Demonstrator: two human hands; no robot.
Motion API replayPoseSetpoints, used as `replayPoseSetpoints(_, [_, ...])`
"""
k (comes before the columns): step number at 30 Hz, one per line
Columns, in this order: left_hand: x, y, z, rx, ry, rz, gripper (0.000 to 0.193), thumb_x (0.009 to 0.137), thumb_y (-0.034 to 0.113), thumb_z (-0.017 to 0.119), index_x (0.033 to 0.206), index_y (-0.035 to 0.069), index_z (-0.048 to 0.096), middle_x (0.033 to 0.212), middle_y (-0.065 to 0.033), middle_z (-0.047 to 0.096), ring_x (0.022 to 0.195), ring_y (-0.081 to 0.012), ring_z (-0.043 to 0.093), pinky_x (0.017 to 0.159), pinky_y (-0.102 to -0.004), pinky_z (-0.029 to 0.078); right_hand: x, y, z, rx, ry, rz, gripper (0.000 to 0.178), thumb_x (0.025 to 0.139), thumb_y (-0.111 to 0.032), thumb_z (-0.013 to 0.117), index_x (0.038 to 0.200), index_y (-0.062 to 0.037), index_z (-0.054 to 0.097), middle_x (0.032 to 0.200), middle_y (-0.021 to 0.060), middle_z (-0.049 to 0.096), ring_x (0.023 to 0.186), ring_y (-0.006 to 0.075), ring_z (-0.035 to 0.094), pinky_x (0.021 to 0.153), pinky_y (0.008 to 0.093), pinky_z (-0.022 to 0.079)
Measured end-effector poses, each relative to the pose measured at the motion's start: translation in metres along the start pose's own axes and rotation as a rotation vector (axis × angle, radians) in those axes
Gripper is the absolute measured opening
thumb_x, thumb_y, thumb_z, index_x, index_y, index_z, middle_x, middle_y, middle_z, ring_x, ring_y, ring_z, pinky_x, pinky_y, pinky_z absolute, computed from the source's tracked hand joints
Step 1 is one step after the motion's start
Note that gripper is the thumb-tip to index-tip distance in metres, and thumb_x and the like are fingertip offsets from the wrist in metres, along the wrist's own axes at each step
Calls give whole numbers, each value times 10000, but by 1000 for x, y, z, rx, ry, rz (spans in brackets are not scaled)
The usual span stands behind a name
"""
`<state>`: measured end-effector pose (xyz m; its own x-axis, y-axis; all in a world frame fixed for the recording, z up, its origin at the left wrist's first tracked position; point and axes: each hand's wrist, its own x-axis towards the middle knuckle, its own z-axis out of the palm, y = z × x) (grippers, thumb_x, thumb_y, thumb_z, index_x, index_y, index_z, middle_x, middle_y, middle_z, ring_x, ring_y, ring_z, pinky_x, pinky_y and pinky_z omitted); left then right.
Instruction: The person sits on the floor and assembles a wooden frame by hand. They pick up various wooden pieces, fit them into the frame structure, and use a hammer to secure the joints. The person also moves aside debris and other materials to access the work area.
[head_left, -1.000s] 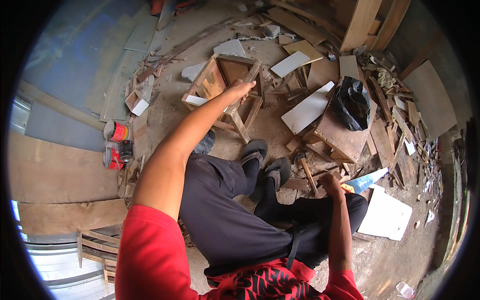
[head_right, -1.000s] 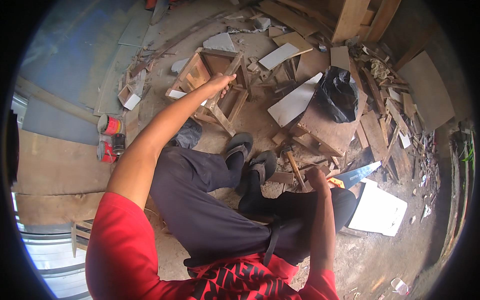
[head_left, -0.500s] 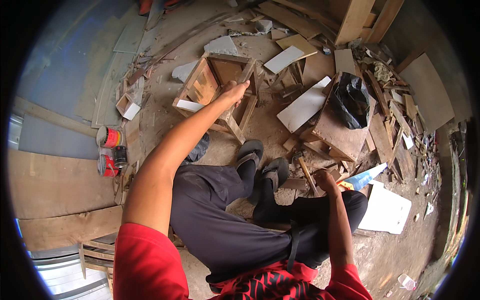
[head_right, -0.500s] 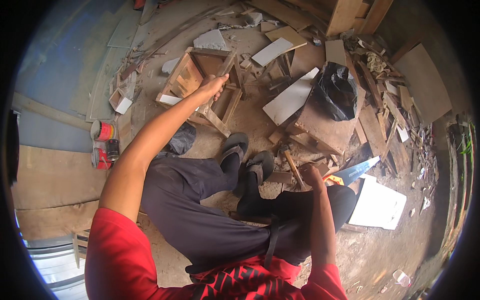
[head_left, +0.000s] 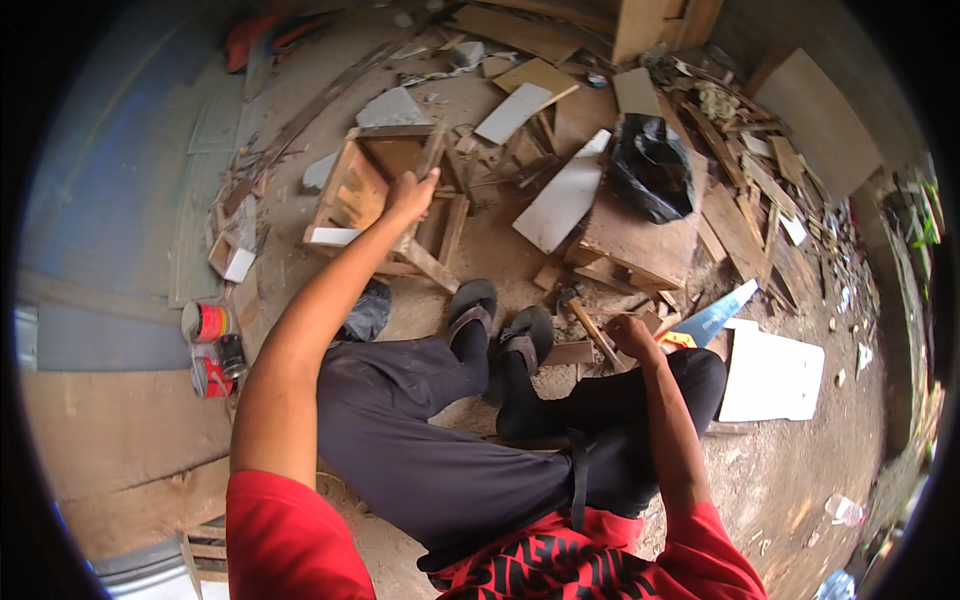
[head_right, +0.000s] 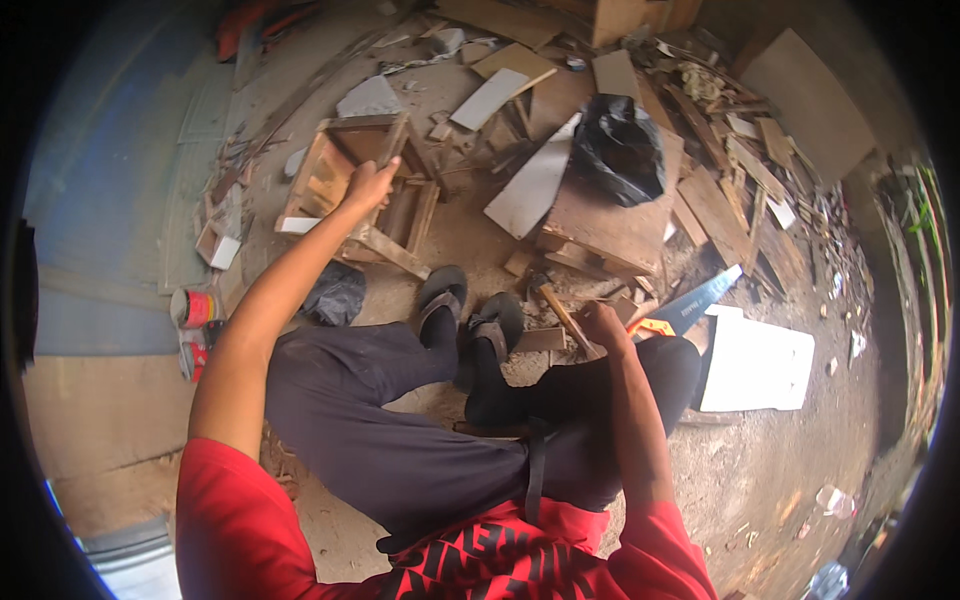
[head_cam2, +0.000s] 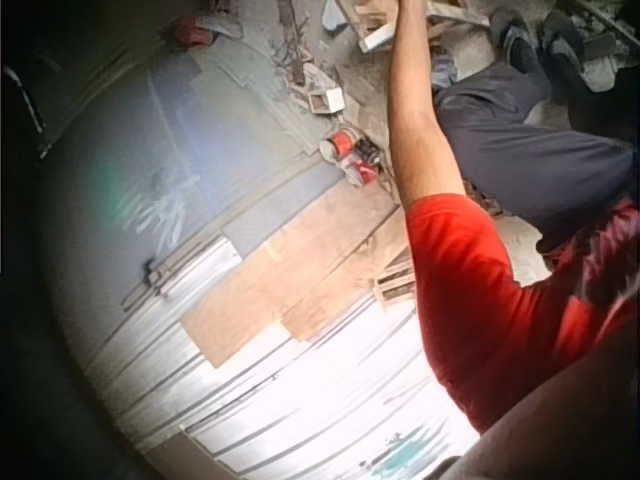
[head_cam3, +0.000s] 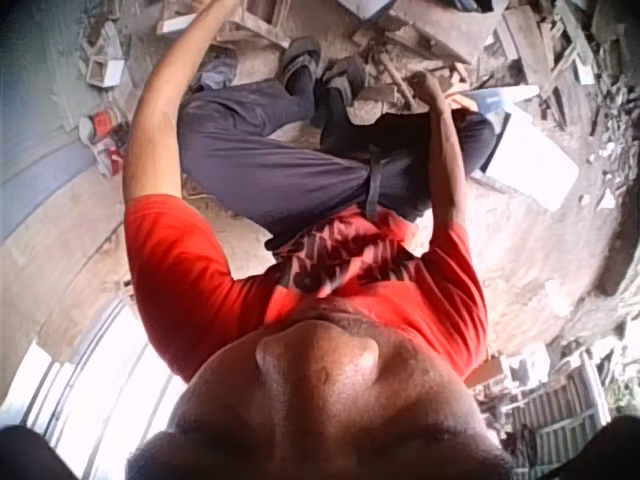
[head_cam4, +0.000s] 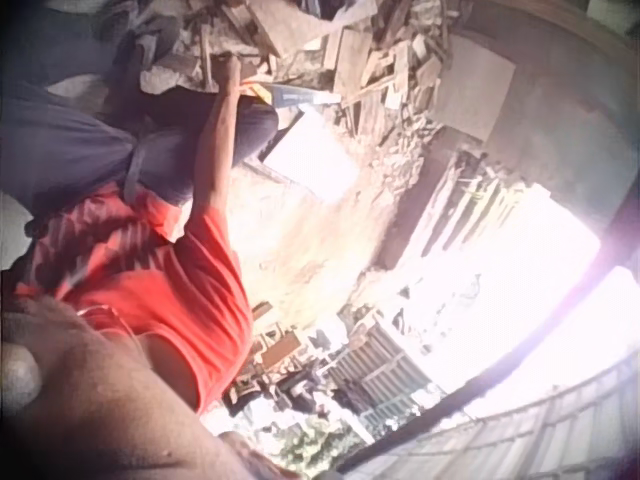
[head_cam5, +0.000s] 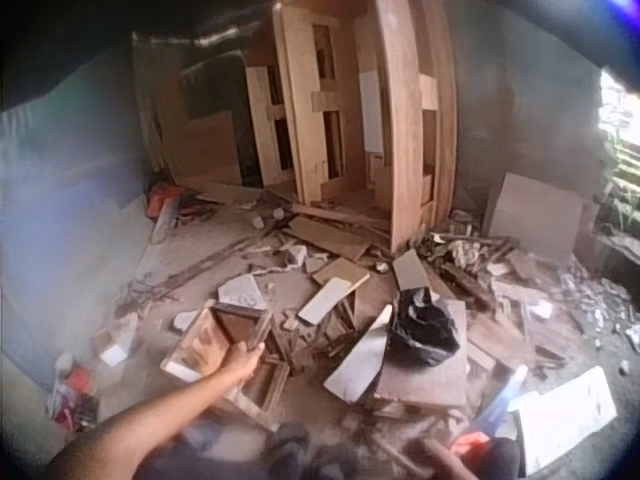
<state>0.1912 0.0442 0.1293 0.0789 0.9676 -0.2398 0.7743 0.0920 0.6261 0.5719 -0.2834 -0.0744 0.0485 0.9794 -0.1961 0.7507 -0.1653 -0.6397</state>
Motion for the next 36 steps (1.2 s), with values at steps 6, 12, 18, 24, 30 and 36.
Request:
replayPoseSetpoints(6, [-46, 35, 12, 477, 419, 925, 558, 885, 268, 652, 1352, 57, 434, 1383, -175, 441, 1299, -352, 402, 1061, -513, 292, 1, -44, -80, 182, 545, 155, 413, 937, -306, 623, 717, 44, 624, 623, 184, 614, 581, 285, 603, 590, 407, 462])
replayPoseSetpoints(12, [-67, 103, 109, 627, -102, 915, 529, 931, 372, 591, 1318, 25, 493, 1339, -181, 508, 1286, -316, 457, 1080, -470, 295, 40, -17, -141, 195, 1112, 233, 454, 920, -368, 665, 1041, 65, 600, 873, 239, 674, 833, 355, 674, 782, 433, 517])
replayPoseSetpoints(18, [-59, 166, 217, 220, -58, 583, 738, 937, 480, 549, 1434, -9, 306, 1395, -278, 432, 1282, -422, 463, 1045, -568, 367, 85, -1, -132, 364, 733, 408, 673, 904, -534, 632, 1129, 99, 599, 1017, 303, 675, 998, 369, 672, 868, 429, 511])
replayPoseSetpoints(24, [-70, 156, 287, 118, 224, 394, 736, 933, 419, 555, 1476, 19, 260, 1144, -286, 567, 962, -433, 640, 757, -503, 555, 78, -3, -129, 641, 650, 384, 677, 932, -529, 610, 1126, 119, 650, 1011, 202, 700, 945, 212, 653, 865, 354, 496])
replayPoseSetpoints(30, [-75, 157, 289, 82, 264, 380, 702, 925, 418, 557, 1461, 38, 309, 1171, -261, 577, 959, -420, 644, 762, -509, 549, 74, -12, -130, 646, 665, 476, 626, 940, -478, 627, 1151, 111, 644, 1016, 177, 704, 936, 198, 650, 857, 344, 499])
replayPoseSetpoints(36, [-74, 159, 295, 58, 338, 360, 687, 904, 408, 571, 1450, 50, 358, 1171, -234, 581, 985, -399, 637, 761, -497, 548, 80, -7, -132, 684, 631, 464, 665, 925, -510, 630, 1131, 122, 649, 1008, 180, 704, 946, 203, 653, 862, 339, 494])
